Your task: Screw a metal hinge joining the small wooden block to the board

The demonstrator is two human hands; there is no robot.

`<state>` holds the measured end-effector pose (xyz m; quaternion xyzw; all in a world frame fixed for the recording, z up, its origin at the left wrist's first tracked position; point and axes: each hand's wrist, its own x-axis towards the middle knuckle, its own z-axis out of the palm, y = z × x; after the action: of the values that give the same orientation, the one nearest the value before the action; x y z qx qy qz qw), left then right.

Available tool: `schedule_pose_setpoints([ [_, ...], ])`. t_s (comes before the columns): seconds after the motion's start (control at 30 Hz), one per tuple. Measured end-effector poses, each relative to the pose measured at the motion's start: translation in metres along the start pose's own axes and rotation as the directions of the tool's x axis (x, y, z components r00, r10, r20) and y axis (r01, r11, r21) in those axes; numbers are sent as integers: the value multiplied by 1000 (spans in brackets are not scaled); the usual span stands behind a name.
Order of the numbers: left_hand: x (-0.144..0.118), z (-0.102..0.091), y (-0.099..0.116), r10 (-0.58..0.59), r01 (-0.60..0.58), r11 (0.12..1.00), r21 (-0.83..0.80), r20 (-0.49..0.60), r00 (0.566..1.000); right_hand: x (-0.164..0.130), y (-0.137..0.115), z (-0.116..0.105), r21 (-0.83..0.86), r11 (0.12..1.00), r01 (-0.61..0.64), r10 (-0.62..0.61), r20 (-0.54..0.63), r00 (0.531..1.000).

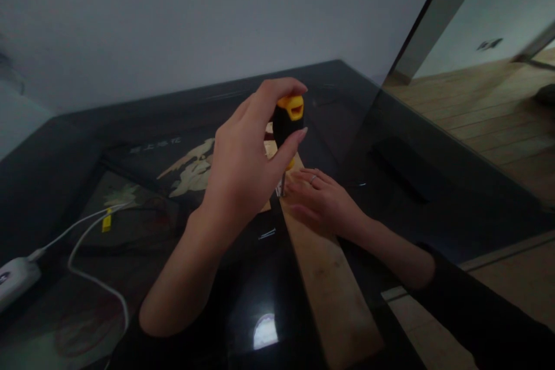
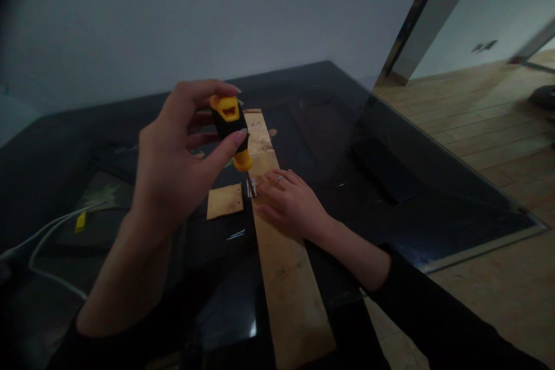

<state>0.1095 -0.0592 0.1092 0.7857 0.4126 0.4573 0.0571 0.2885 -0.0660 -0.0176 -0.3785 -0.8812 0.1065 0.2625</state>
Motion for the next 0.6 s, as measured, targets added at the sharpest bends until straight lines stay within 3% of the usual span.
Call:
schedule_pose_setpoints([
  [0.17,-1,3,-4,-16,15,1000,18,58,998,0,5,-9,-29,989,142,-143,-19,990],
  [0.6,-1,3,-5,-28,27,999,22,60,998,0,0,-8,-72,989,132,-128,68,989],
])
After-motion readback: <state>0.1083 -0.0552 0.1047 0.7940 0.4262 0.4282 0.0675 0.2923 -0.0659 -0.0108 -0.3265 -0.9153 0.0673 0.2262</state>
